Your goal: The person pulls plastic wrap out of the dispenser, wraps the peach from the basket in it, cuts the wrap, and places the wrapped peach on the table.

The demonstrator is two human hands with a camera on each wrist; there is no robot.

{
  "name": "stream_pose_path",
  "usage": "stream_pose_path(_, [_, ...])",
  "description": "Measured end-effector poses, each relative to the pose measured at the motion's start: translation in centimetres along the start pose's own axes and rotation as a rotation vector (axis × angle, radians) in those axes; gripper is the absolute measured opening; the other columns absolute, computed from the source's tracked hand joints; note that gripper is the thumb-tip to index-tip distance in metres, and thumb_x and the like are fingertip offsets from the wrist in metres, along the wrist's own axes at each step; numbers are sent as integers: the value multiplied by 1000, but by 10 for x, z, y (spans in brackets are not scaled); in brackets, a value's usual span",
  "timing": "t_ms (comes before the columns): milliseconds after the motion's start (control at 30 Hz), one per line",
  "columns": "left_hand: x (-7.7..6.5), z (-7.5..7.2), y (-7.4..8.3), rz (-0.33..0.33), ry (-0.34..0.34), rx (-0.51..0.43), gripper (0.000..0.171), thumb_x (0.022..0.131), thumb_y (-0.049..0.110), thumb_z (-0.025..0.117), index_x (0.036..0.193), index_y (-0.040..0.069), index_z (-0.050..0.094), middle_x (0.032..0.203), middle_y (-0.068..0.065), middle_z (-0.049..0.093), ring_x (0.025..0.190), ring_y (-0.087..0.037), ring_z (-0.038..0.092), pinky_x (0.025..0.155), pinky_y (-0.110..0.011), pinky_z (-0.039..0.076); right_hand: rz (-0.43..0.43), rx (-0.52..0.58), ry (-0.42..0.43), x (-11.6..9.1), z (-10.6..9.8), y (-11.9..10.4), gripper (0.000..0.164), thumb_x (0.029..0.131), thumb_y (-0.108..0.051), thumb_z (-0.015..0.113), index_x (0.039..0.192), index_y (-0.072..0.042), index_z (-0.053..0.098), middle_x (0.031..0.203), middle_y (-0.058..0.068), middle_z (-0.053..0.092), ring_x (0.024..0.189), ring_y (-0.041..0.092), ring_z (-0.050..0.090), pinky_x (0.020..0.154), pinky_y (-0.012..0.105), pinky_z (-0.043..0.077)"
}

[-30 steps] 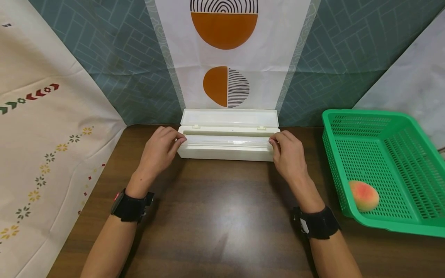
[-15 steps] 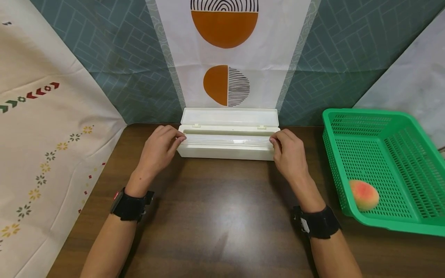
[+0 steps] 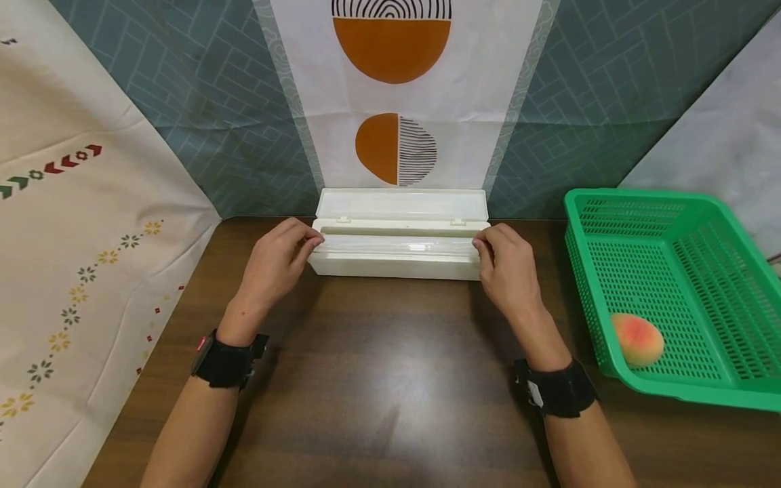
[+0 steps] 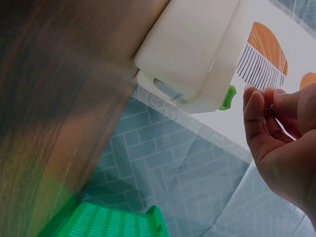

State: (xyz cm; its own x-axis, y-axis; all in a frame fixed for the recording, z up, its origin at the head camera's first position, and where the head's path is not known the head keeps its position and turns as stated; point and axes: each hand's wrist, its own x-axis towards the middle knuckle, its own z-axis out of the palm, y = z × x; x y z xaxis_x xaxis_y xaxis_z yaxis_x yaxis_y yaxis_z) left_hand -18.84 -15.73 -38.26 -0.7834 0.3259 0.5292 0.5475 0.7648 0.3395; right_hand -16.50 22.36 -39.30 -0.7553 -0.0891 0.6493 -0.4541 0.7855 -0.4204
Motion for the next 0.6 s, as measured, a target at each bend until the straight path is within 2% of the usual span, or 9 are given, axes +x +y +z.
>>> stream_pose_path(600, [0,-5,4,9,22,19,12,93,24,67,97,14,70,92,6,58,77,-9,50,67,-32,47,-15,-6,17,2,-5,-4,9,90,-7,67,86,0,68,81,8,61,67,19,51,59,36,42])
